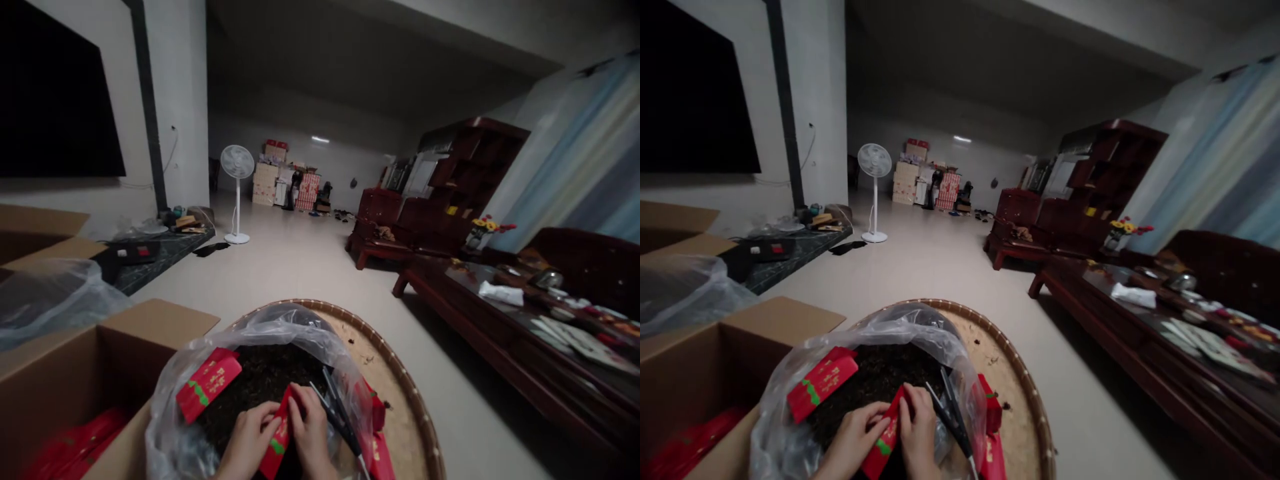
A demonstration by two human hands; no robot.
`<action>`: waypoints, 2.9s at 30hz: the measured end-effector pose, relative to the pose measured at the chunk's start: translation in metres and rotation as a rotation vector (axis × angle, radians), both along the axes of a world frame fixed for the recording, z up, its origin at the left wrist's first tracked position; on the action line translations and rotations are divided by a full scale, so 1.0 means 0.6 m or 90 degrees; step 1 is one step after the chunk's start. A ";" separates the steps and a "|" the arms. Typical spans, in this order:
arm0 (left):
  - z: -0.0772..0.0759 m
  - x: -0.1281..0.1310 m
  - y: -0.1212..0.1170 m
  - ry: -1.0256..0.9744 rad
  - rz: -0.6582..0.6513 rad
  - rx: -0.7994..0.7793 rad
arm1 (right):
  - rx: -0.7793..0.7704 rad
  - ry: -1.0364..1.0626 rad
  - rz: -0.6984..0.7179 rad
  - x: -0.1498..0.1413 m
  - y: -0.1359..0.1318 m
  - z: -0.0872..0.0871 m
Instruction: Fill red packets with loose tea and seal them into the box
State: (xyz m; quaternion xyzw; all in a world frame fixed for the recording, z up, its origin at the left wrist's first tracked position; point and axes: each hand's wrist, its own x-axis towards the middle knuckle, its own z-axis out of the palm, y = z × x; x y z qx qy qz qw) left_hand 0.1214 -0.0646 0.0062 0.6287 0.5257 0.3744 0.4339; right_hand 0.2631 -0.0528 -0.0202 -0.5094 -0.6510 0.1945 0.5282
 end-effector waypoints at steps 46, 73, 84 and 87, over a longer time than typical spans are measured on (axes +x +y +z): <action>-0.031 -0.052 0.077 -0.346 0.243 -0.190 | -0.184 0.525 -0.058 -0.041 -0.015 -0.004; -0.018 -0.043 0.060 -0.216 0.219 0.097 | -0.306 0.503 -0.030 -0.043 -0.044 -0.004; 0.018 -0.053 0.043 -0.105 0.013 -0.051 | -0.113 0.324 -0.174 -0.008 -0.040 0.018; 0.031 -0.053 0.035 0.060 -0.129 -0.022 | -0.048 0.125 -0.131 -0.004 -0.045 0.034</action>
